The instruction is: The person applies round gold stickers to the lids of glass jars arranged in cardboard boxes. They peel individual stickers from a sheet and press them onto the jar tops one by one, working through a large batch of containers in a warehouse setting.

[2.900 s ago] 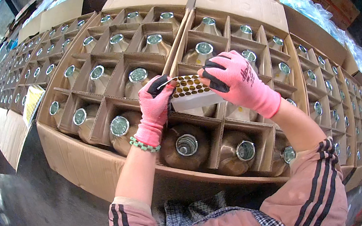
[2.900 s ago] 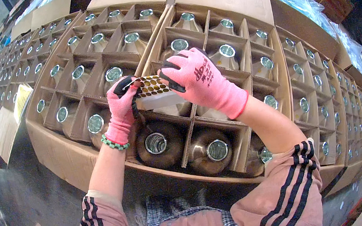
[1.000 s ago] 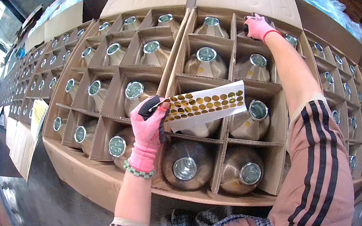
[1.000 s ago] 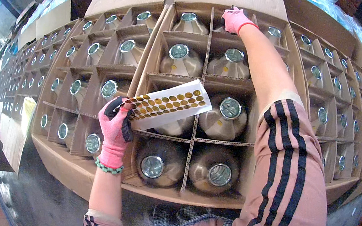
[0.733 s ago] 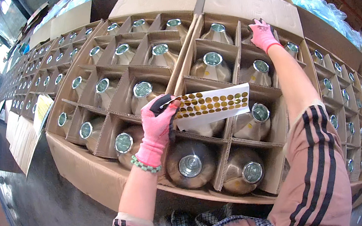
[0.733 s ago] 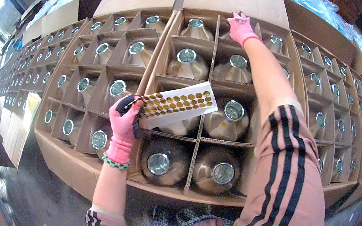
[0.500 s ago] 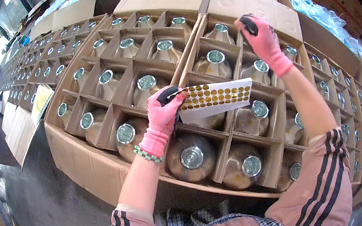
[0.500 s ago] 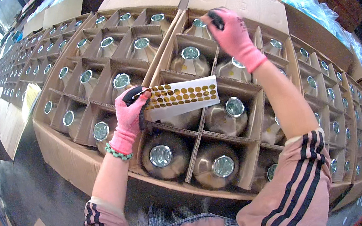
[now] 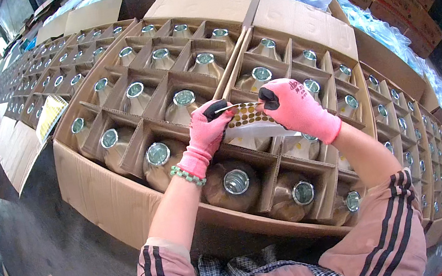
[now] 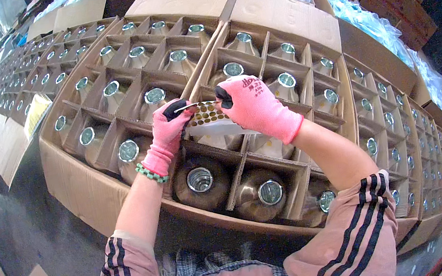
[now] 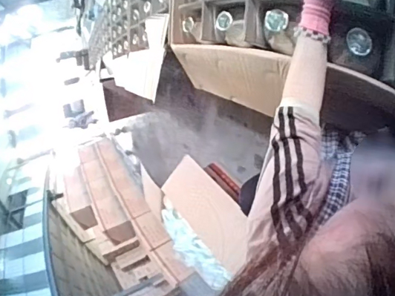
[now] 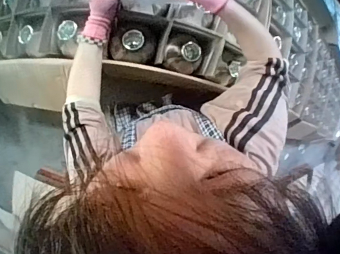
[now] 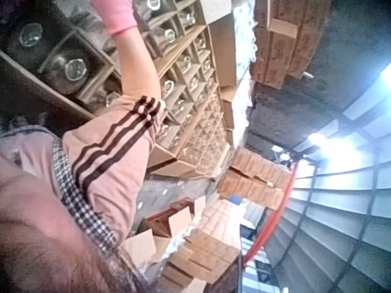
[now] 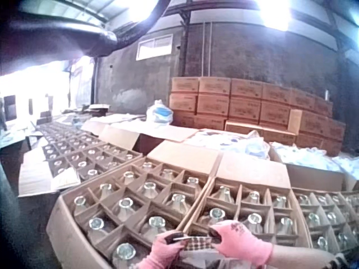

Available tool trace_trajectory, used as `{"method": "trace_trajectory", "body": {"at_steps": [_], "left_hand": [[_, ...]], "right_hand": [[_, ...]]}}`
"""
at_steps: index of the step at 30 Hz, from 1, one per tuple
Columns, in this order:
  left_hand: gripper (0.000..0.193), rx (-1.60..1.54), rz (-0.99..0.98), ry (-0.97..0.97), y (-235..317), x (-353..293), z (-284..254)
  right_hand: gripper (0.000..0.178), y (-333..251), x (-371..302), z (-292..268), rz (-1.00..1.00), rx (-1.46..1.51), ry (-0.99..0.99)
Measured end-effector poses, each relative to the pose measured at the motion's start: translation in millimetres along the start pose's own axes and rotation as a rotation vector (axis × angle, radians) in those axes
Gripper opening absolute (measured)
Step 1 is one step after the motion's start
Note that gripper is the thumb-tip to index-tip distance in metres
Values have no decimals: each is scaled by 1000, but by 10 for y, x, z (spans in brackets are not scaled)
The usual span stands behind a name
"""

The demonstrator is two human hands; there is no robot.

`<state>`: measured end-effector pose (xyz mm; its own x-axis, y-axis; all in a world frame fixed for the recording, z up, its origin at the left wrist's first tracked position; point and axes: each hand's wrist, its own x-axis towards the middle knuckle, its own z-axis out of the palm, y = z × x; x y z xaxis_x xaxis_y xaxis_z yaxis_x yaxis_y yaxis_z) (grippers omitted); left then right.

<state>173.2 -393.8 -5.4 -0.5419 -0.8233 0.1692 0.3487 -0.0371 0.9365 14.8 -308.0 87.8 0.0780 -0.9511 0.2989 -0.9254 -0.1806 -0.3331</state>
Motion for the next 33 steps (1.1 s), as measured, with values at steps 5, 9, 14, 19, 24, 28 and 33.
{"method": "trace_trajectory", "body": {"at_steps": [5,9,14,19,24,28,33], "left_hand": [[13,-86,57,28,-70,3,7],[14,19,120,20,-65,23,-10],[16,-28,45,40,-18,-1,21],[14,-13,68,44,-26,8,17],[13,13,98,60,-62,22,-2],[14,41,89,91,-60,27,4],[14,63,78,92,-57,30,-9]], "right_hand": [[17,-27,13,2,-85,-51,67],[13,3,22,-4,-106,64,100],[13,59,12,34,-85,4,105],[12,53,-6,27,-85,22,92],[13,88,-13,56,-233,16,164],[14,123,-31,72,-314,-2,178],[14,112,-55,79,-351,-81,228]]}}
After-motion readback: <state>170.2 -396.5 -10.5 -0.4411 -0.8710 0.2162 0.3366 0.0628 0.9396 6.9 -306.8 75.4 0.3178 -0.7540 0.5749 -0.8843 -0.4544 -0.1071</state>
